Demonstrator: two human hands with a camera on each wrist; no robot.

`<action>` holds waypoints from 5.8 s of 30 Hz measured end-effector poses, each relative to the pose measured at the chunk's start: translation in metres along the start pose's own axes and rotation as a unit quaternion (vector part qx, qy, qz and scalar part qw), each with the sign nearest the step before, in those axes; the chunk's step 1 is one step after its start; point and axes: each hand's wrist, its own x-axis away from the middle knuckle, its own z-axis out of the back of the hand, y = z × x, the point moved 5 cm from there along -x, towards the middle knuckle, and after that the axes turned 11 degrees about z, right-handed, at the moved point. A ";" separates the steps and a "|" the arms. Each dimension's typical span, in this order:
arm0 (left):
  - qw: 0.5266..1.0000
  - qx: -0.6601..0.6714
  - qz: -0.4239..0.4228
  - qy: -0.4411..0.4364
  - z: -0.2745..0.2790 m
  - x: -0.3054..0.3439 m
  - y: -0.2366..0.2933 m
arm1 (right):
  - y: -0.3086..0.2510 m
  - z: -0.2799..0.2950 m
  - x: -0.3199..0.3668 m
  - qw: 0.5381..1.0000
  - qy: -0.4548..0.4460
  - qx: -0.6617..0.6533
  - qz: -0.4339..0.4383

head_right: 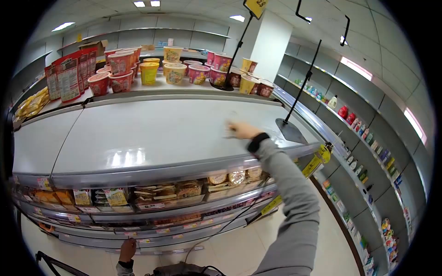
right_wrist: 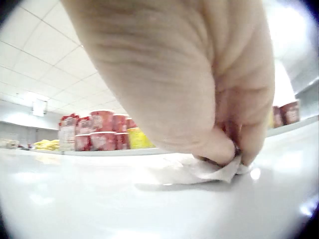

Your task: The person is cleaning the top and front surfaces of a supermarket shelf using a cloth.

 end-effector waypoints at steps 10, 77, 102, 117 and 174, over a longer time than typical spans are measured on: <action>0.997 -0.028 0.057 -0.045 0.006 0.030 -0.037 | 0.011 0.015 0.095 0.995 0.034 0.061 -0.070; 0.981 -0.045 0.190 -0.013 0.127 0.142 -0.116 | -0.234 -0.016 -0.082 0.994 0.101 0.003 0.047; 0.955 0.016 0.283 0.083 0.330 0.282 -0.317 | -0.473 -0.058 -0.278 0.987 0.121 -0.080 0.076; 0.943 0.010 0.324 0.073 0.438 0.301 -0.431 | -0.575 -0.048 -0.321 0.952 0.210 -0.210 0.080; 0.976 0.013 -0.052 0.211 0.821 0.045 -0.550 | -1.131 -0.143 -0.719 0.951 0.020 -0.091 0.295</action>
